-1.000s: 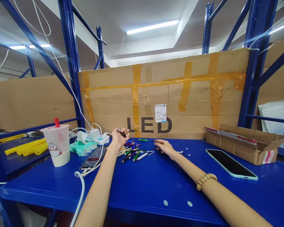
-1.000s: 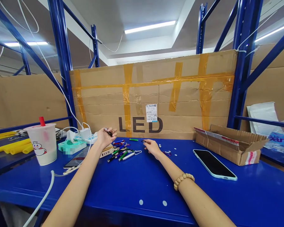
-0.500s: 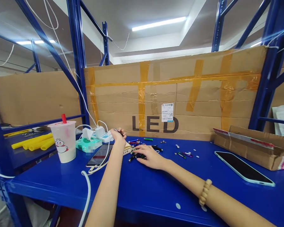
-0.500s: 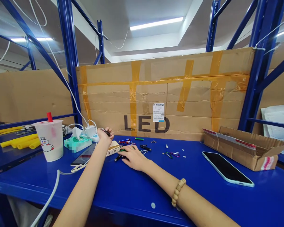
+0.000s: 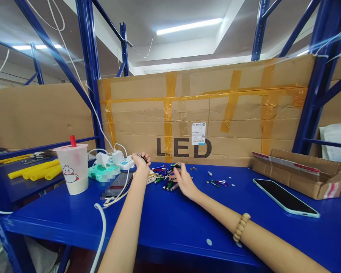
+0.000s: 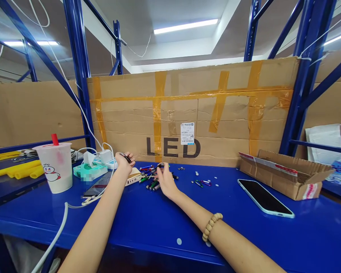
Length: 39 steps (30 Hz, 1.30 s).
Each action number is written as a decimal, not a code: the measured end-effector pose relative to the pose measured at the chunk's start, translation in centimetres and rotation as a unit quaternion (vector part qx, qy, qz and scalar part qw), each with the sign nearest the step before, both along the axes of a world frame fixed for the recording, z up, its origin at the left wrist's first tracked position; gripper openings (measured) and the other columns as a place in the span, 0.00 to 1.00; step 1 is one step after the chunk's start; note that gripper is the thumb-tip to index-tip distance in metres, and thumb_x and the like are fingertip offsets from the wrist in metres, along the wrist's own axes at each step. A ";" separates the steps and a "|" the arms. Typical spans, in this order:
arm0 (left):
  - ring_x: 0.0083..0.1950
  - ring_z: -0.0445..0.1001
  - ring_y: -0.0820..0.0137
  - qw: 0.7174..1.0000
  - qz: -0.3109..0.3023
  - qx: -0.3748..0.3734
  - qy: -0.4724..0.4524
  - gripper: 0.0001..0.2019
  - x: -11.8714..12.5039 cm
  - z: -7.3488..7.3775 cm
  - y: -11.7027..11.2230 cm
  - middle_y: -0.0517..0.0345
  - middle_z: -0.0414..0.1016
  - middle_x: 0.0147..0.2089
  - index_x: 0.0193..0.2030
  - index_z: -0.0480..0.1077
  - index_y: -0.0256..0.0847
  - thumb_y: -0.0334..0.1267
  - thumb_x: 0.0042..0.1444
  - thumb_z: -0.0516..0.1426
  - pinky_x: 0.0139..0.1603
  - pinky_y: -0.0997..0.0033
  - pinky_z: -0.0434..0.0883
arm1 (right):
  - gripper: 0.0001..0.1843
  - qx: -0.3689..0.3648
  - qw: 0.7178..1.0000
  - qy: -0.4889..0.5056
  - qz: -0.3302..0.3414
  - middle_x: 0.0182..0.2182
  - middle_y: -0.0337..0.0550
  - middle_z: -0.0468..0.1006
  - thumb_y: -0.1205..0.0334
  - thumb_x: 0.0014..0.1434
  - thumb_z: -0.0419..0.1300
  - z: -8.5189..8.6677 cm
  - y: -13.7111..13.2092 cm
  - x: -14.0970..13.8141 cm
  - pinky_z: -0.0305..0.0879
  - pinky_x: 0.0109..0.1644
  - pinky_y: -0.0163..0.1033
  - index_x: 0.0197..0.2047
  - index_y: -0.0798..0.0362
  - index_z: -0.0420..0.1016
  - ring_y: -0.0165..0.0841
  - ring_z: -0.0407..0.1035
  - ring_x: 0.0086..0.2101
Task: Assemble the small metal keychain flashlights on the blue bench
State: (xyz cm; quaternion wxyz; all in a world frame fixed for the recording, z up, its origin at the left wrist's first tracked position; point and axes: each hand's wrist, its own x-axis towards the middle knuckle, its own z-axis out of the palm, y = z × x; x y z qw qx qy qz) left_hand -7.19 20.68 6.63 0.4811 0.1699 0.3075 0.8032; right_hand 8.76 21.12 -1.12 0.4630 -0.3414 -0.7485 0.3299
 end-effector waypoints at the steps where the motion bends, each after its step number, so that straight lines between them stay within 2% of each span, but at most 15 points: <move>1: 0.11 0.45 0.79 1.000 0.002 -0.002 -0.002 0.11 0.0 0.0 0.0 0.64 0.47 0.15 0.20 0.45 0.39 0.37 0.51 0.39 0.12 0.80 0.39 | 0.08 -0.071 0.993 0.090 -0.002 0.39 0.47 0.69 0.59 0.65 0.40 0.1 0.2 0.3 0.69 0.37 0.40 0.45 0.53 0.48 0.33 0.70 0.36; 3: 0.11 0.45 0.79 1.000 -0.002 -0.002 -0.005 0.10 0.1 -0.1 0.0 0.64 0.46 0.15 0.20 0.45 0.40 0.37 0.51 0.39 0.12 0.80 0.39 | 0.06 -0.170 0.962 0.215 -0.004 0.40 0.47 0.69 0.58 0.65 0.39 0.5 0.6 0.8 0.71 0.36 0.39 0.43 0.52 0.47 0.31 0.70 0.36; 6: 0.11 0.45 0.78 1.000 -0.027 0.004 0.001 0.10 0.2 -0.2 0.1 0.64 0.45 0.15 0.21 0.44 0.40 0.38 0.51 0.38 0.12 0.79 0.39 | 0.06 -0.238 0.931 0.275 -0.001 0.37 0.45 0.70 0.58 0.66 0.37 1.1 1.1 1.4 0.71 0.38 0.38 0.41 0.52 0.47 0.30 0.70 0.36; 9: 0.11 0.44 0.79 1.000 -0.028 0.005 0.010 0.10 0.2 -0.3 0.1 0.65 0.45 0.15 0.21 0.44 0.40 0.38 0.51 0.38 0.11 0.80 0.39 | 0.11 -0.230 0.950 0.210 -0.026 0.32 0.44 0.70 0.54 0.66 0.36 1.3 1.5 2.2 0.70 0.36 0.36 0.42 0.52 0.51 0.29 0.70 0.32; 11: 0.12 0.44 0.80 1.000 0.008 0.004 0.014 0.11 0.2 -0.3 0.1 0.65 0.46 0.15 0.21 0.45 0.39 0.38 0.52 0.39 0.12 0.80 0.40 | 0.15 -0.160 0.982 0.077 -0.059 0.28 0.42 0.69 0.52 0.65 0.38 1.3 1.7 2.8 0.68 0.34 0.36 0.44 0.53 0.56 0.30 0.68 0.29; 13: 0.12 0.44 0.81 0.999 0.048 0.000 0.022 0.11 0.2 -0.3 0.2 0.66 0.46 0.15 0.21 0.46 0.39 0.38 0.52 0.40 0.12 0.81 0.39 | 0.16 -0.045 0.989 -0.103 -0.092 0.28 0.42 0.69 0.52 0.63 0.42 1.3 1.7 3.3 0.66 0.37 0.39 0.44 0.53 0.62 0.32 0.68 0.31; 15: 0.12 0.43 0.81 0.998 0.064 -0.005 0.030 0.11 0.2 -0.2 0.3 0.66 0.46 0.15 0.21 0.45 0.39 0.37 0.52 0.40 0.12 0.81 0.39 | 0.15 0.077 0.958 -0.256 -0.103 0.32 0.43 0.70 0.54 0.61 0.48 1.5 1.7 3.4 0.62 0.43 0.44 0.46 0.53 0.66 0.36 0.67 0.37; 17: 0.12 0.42 0.81 0.997 0.064 0.002 0.035 0.11 0.1 -0.1 0.3 0.65 0.46 0.15 0.20 0.45 0.39 0.37 0.52 0.40 0.12 0.81 0.39 | 0.20 0.162 0.924 -0.339 -0.078 0.42 0.46 0.69 0.54 0.57 0.53 1.8 1.8 2.8 0.57 0.49 0.49 0.51 0.51 0.64 0.40 0.63 0.45; 20: 0.12 0.42 0.80 0.997 0.065 0.020 0.043 0.12 0.0 0.2 0.3 0.65 0.46 0.15 0.19 0.46 0.38 0.37 0.52 0.39 0.12 0.80 0.39 | 0.33 0.193 0.902 -0.386 0.003 0.53 0.48 0.59 0.51 0.52 0.59 2.2 2.5 0.5 0.52 0.53 0.52 0.60 0.47 0.56 0.44 0.55 0.52; 22: 0.12 0.43 0.80 0.997 0.064 0.022 0.045 0.12 0.0 0.5 0.2 0.65 0.46 0.15 0.19 0.46 0.38 0.37 0.52 0.39 0.12 0.80 0.39 | 0.32 0.171 0.901 -0.395 0.047 0.54 0.49 0.58 0.54 0.51 0.60 2.3 3.3 -1.5 0.53 0.54 0.50 0.59 0.48 0.58 0.43 0.54 0.53; 27: 0.12 0.44 0.80 0.999 0.047 0.007 0.028 0.12 -0.1 0.6 0.2 0.64 0.45 0.16 0.19 0.45 0.38 0.37 0.52 0.38 0.12 0.80 0.39 | 0.13 0.142 0.917 -0.363 0.085 0.44 0.50 0.68 0.64 0.57 0.54 1.9 5.2 -4.0 0.59 0.49 0.40 0.45 0.57 0.70 0.35 0.63 0.44; 30: 0.12 0.43 0.80 0.998 0.051 0.009 0.031 0.12 -0.1 0.4 0.3 0.65 0.45 0.16 0.19 0.45 0.38 0.37 0.52 0.39 0.13 0.79 0.39 | 0.09 0.142 0.932 -0.325 0.077 0.39 0.46 0.71 0.64 0.60 0.51 1.7 5.7 -3.1 0.60 0.46 0.38 0.40 0.58 0.70 0.32 0.65 0.39; 35: 0.12 0.43 0.80 0.998 0.050 0.007 0.025 0.12 -0.2 0.1 0.6 0.65 0.44 0.16 0.20 0.45 0.39 0.38 0.52 0.39 0.13 0.79 0.38 | 0.12 0.116 0.961 -0.251 0.028 0.41 0.44 0.71 0.61 0.63 0.48 2.0 6.4 -0.4 0.61 0.47 0.37 0.43 0.58 0.67 0.30 0.65 0.42; 37: 0.12 0.43 0.80 0.999 0.045 0.006 0.015 0.12 -0.6 0.1 0.7 0.65 0.44 0.16 0.20 0.45 0.39 0.38 0.52 0.39 0.13 0.79 0.38 | 0.11 0.109 0.966 -0.234 0.018 0.42 0.44 0.71 0.63 0.62 0.49 2.4 6.5 0.5 0.61 0.48 0.37 0.42 0.58 0.68 0.31 0.65 0.42; 39: 0.12 0.43 0.80 0.999 0.043 0.002 0.004 0.11 -1.1 0.1 0.7 0.65 0.44 0.15 0.20 0.45 0.39 0.38 0.52 0.39 0.13 0.79 0.38 | 0.09 0.112 0.960 -0.255 0.039 0.42 0.43 0.71 0.66 0.58 0.54 3.0 6.2 1.0 0.60 0.49 0.38 0.41 0.57 0.71 0.32 0.65 0.43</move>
